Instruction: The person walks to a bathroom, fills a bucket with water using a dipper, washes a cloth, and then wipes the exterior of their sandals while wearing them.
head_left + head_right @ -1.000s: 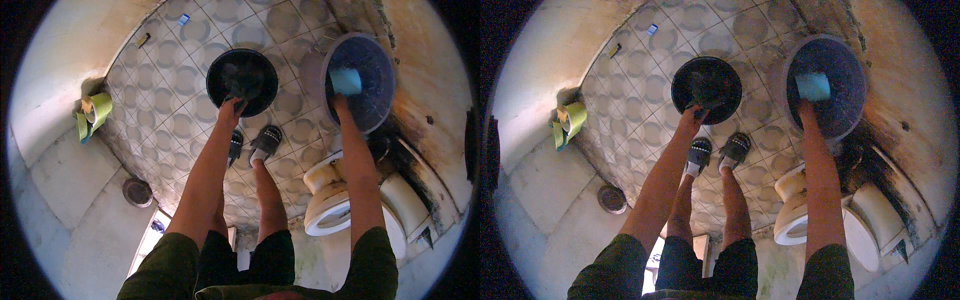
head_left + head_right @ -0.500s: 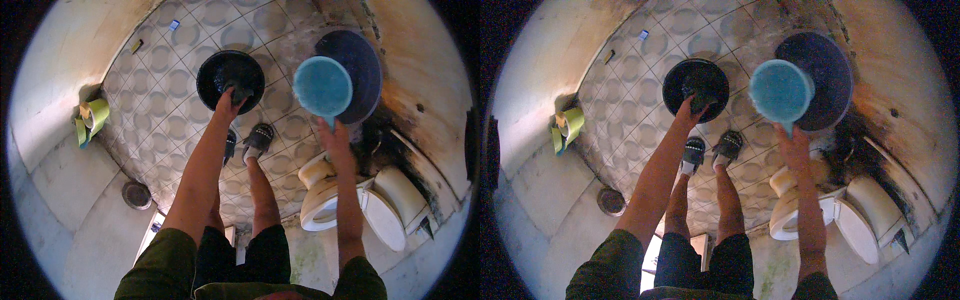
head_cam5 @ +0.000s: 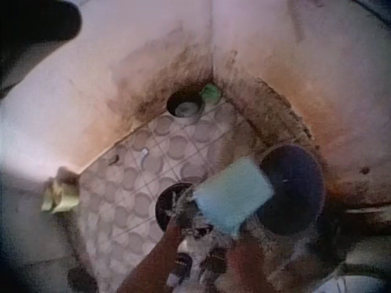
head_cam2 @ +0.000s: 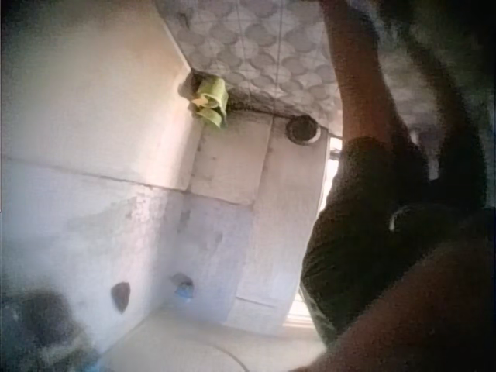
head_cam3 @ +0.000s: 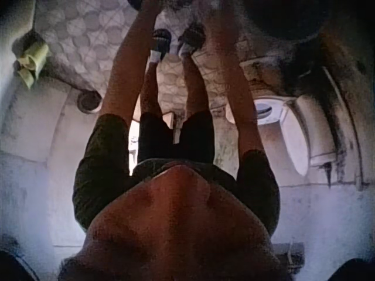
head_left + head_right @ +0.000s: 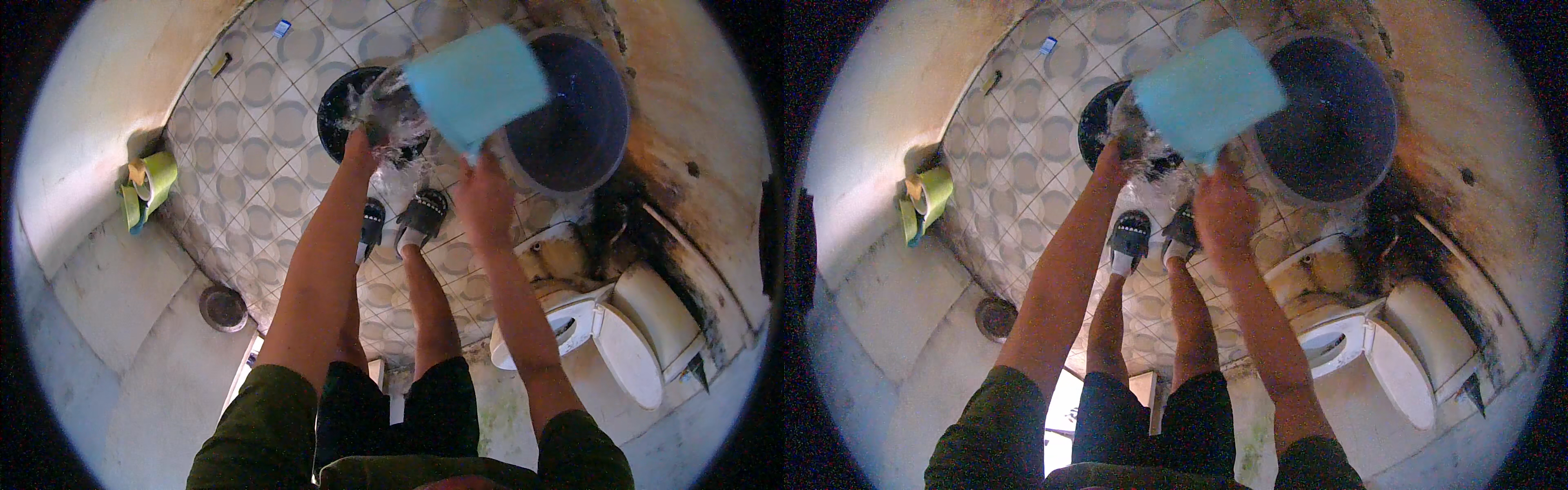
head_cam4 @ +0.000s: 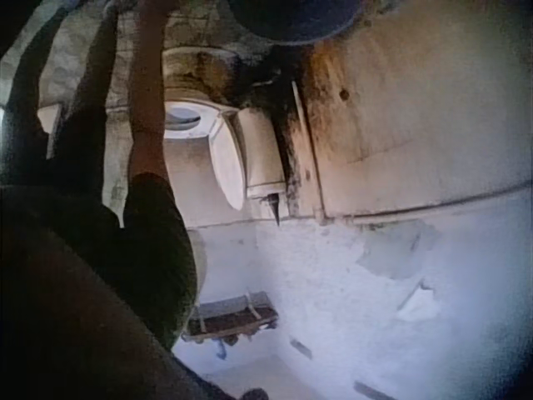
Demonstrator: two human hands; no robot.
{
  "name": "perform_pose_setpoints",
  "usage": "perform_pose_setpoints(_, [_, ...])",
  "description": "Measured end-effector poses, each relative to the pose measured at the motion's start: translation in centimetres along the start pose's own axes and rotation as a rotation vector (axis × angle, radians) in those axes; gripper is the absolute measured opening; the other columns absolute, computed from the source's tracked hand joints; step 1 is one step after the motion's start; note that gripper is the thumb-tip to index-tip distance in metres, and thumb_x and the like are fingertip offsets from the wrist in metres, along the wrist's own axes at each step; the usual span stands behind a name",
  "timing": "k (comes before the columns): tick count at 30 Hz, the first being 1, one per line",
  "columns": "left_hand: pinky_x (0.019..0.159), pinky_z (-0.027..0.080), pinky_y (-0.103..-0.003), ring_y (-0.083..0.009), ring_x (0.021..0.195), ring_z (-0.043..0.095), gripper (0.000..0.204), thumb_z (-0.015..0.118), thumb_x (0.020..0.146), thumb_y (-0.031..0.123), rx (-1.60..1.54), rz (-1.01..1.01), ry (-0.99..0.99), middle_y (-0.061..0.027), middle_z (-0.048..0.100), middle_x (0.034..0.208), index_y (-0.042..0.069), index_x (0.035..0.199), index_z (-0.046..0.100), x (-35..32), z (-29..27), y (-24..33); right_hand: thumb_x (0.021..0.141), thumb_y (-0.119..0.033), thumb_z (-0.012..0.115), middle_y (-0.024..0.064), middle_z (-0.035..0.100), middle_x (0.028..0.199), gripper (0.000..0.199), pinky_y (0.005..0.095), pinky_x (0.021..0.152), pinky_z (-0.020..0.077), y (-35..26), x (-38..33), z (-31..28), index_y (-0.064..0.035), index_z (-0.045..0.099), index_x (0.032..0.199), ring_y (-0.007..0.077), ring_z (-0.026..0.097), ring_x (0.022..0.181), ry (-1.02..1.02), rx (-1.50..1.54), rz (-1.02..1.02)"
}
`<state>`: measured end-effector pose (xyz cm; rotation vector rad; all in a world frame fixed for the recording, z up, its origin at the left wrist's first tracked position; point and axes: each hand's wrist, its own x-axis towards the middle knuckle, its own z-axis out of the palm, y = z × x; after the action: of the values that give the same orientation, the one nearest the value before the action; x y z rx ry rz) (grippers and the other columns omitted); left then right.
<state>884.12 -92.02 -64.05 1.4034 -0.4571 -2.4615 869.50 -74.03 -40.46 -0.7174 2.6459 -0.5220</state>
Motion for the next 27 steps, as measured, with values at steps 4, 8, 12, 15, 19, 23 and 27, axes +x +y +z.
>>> perform_pose_setpoints(4, [0.071, 0.052, -0.037, -0.0288, 0.091, 0.056, 0.031, 0.035, 0.091, 0.02, -0.214, -0.089, 0.049, -0.0157, 0.054, 0.105, -0.001, 0.112, 0.044, -1.6, 4.6, -0.5, 0.081, -0.017, 0.05, 0.0218, 0.058, 0.097, 0.033, 0.0433, 0.076, 0.0459, 11.6, 3.7, -0.7, -0.0001, 0.05, 0.11, 0.0389, 0.056, 0.088, 0.303, -0.201, 0.165])
perform_pose_setpoints(8, [0.081, 0.05, -0.042, -0.0334, 0.098, 0.052, 0.034, 0.035, 0.09, 0.021, -0.237, -0.038, 0.101, -0.0201, 0.049, 0.111, -0.002, 0.114, 0.041, -2.5, 5.3, 1.1, 0.08, -0.018, 0.047, 0.0226, 0.057, 0.102, 0.031, 0.0446, 0.076, 0.0455, 26.0, 8.0, 4.4, 0.0013, 0.056, 0.102, 0.0434, 0.054, 0.088, -0.127, -0.809, 0.063])
perform_pose_setpoints(12, [0.087, 0.048, -0.044, -0.0351, 0.102, 0.05, 0.033, 0.036, 0.088, 0.017, -0.277, -0.122, 0.044, -0.0217, 0.047, 0.114, -0.004, 0.114, 0.04, -1.9, 8.1, 0.8, 0.08, -0.019, 0.045, 0.0153, 0.063, 0.078, 0.025, 0.0433, 0.065, 0.0469, 34.1, 13.4, 7.6, -0.0009, 0.062, 0.083, 0.0345, 0.06, 0.073, -0.457, -0.714, -0.088])
perform_pose_setpoints(15, [0.085, 0.048, -0.044, -0.0348, 0.102, 0.05, 0.032, 0.037, 0.086, 0.011, -0.218, -0.071, 0.148, -0.0211, 0.048, 0.113, -0.006, 0.113, 0.039, -3.6, 3.2, 3.9, 0.08, -0.022, 0.049, 0.0081, 0.059, 0.07, 0.022, 0.033, 0.055, 0.0429, 23.5, 10.5, 8.0, -0.0038, 0.06, 0.082, 0.0215, 0.055, 0.06, -0.459, 0.366, 0.471])
perform_pose_setpoints(19, [0.082, 0.051, -0.042, -0.0334, 0.098, 0.053, 0.033, 0.042, 0.082, 0.004, -0.145, -0.078, 0.116, -0.0201, 0.048, 0.112, -0.008, 0.112, 0.039, -4.0, 4.3, 3.8, 0.079, -0.024, 0.055, 0.0009, 0.053, 0.063, 0.018, 0.0239, 0.045, 0.0369, 17.3, 5.8, 0.1, -0.0064, 0.058, 0.082, 0.0093, 0.047, 0.049, -0.293, 0.976, 0.808])
perform_pose_setpoints(23, [0.081, 0.052, -0.041, -0.0327, 0.097, 0.053, 0.035, 0.045, 0.078, -0.001, -0.053, -0.105, 0.155, -0.02, 0.048, 0.111, -0.007, 0.112, 0.04, -4.4, 5.0, 4.3, 0.077, -0.028, 0.058, -0.0012, 0.048, 0.058, 0.021, 0.0244, 0.041, 0.0352, 14.1, 0.6, -3.8, -0.0079, 0.056, 0.076, 0.01, 0.045, 0.046, -0.224, 0.987, 0.77])
perform_pose_setpoints(27, [0.077, 0.053, -0.039, -0.0317, 0.094, 0.054, 0.032, 0.048, 0.079, 0.003, 0.158, -0.113, 0.014, -0.0187, 0.05, 0.107, -0.004, 0.109, 0.042, -4.4, 2.7, 4.8, 0.08, -0.03, 0.059, -0.001, 0.049, 0.058, 0.022, 0.0247, 0.04, 0.0355, 7.6, -2.9, -6.8, -0.0086, 0.055, 0.075, 0.0087, 0.044, 0.044, -0.17, 0.853, 0.596])
